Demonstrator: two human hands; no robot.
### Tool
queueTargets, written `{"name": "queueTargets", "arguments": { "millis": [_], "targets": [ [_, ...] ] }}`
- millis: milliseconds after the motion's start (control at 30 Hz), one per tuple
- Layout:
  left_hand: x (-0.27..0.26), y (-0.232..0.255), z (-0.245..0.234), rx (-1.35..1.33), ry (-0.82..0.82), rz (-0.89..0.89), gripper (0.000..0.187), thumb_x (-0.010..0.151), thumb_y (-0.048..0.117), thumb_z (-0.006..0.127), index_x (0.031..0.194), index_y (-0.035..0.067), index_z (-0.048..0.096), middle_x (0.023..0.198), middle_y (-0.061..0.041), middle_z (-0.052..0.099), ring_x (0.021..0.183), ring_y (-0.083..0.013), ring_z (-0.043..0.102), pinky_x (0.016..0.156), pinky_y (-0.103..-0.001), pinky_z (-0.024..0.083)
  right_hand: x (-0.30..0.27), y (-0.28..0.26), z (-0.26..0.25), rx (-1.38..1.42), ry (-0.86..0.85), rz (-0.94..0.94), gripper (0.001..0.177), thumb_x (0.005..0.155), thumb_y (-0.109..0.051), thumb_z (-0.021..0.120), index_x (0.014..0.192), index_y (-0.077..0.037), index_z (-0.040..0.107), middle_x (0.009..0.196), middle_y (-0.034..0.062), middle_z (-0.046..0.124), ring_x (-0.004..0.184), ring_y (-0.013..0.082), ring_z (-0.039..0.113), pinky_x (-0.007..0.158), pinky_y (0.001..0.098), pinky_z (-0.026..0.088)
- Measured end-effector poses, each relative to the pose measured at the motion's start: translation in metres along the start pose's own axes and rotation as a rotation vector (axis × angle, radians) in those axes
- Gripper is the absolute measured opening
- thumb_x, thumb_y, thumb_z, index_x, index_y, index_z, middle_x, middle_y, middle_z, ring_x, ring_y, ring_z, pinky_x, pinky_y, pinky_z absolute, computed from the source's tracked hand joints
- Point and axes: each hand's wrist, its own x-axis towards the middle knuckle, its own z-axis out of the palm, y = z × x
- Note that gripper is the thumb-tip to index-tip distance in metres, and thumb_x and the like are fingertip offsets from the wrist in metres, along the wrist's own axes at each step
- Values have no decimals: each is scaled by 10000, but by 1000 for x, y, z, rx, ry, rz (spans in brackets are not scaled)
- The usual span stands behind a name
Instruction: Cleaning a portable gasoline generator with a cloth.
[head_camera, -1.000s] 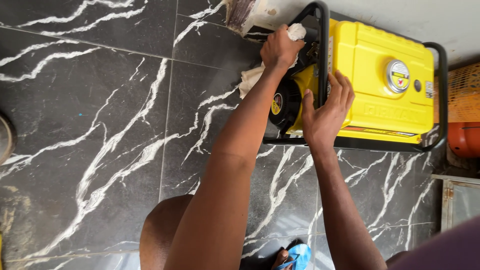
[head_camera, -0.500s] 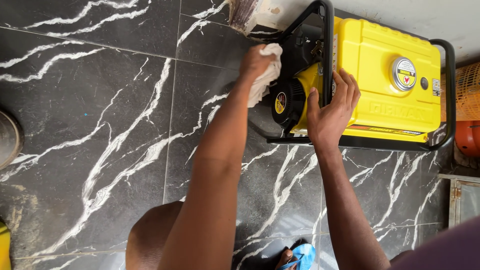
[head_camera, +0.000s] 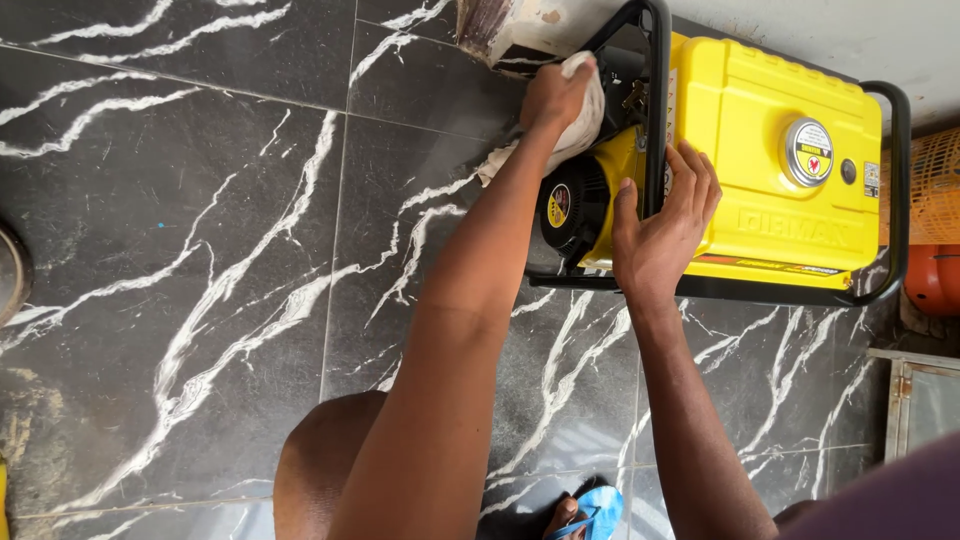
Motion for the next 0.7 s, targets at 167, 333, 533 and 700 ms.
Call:
{"name": "queueTargets", "arguments": {
  "millis": [167, 333, 533, 700],
  "targets": [
    [-1, -18, 4, -180, 202, -48, 377, 868, 495, 708, 1041, 182, 589, 911, -62, 760, 753, -270, 761, 635, -441, 562, 0, -1, -2, 31, -40, 58, 454, 973, -54, 719, 1379, 76, 563, 1319, 234, 635, 1442, 423, 409, 1195, 516, 353],
    [-32, 1, -12, 23, 487, 458, 249, 735, 253, 847, 973, 196, 805, 1006, -91, 714, 841, -302, 724, 665, -436, 559, 4, -8, -5, 39, -46, 66, 432, 978, -48, 693, 1374, 77, 572, 1088, 184, 730, 1454, 412, 384, 1191, 530, 324],
    [-10, -4, -35, -46, -54, 234, 397, 831, 291, 735, 1217, 203, 748, 1014, -59, 819, 922, -210, 785, 844, -369, 582, 0, -4, -4, 93, -47, 92, 436, 999, -67, 682, 1396, 69, 565, 1074, 173, 726, 1491, 400, 352, 1189, 494, 338],
    [20, -24, -28, -164, -157, 423, 408, 834, 319, 744, 1153, 64, 765, 1057, -112, 783, 984, -198, 734, 915, -355, 522, 2, -8, -4, 81, -40, 100, 440, 990, -65, 688, 1384, 87, 565, 1195, 266, 661, 1462, 425, 369, 1152, 503, 385]
  ]
}}
